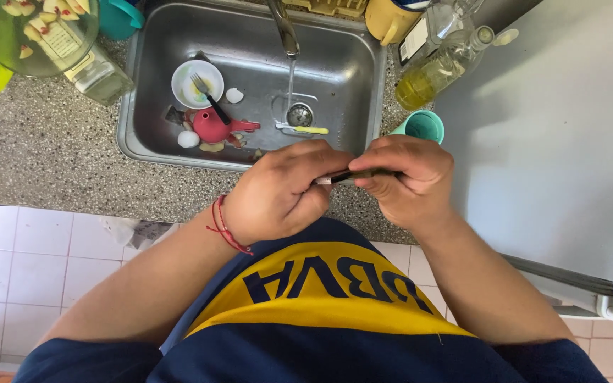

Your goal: Cleaning and inspecting a paintbrush at a sink and then outdoors

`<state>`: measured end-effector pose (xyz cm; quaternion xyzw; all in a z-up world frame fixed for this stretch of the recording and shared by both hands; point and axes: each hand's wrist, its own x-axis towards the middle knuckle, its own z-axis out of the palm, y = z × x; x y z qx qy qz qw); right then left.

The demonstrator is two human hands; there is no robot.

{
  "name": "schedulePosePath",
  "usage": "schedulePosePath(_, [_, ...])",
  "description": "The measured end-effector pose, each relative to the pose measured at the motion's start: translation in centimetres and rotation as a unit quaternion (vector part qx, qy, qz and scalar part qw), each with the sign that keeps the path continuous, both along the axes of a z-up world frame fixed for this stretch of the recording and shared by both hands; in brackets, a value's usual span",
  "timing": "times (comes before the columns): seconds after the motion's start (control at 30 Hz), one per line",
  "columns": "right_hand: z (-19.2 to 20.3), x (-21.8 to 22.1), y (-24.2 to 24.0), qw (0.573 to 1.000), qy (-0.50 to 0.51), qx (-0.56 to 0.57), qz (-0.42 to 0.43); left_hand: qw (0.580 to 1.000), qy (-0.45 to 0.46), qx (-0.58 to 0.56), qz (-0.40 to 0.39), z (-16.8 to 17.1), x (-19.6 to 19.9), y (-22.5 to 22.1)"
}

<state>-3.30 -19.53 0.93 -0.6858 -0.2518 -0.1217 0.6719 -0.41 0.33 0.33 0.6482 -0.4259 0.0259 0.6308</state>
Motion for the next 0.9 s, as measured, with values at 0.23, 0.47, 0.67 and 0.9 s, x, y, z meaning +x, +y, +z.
schedulePosePath(0.23, [-2.1, 2.2, -1.0, 0.998, 0.043, 0.027, -0.026, 0.956, 0.272, -0.057, -0.095, -1.6, 1.4, -1.0])
schedulePosePath(0.47, [1.0, 2.5, 0.4, 0.987, 0.152, -0.056, -0.017, 0.911, 0.378, -0.096, -0.136, -3.7, 1.2, -1.3])
schedulePosePath(0.67, [1.2, 2.6, 2.0, 0.985, 0.171, -0.016, -0.031, 0.88, 0.443, -0.13, -0.11, -3.5, 0.5, -1.2])
schedulePosePath(0.9, [0.6, 2.8, 1.8, 0.973, 0.199, -0.06, -0.095, 0.877, 0.447, -0.147, -0.1, -3.0, 0.4, -1.1])
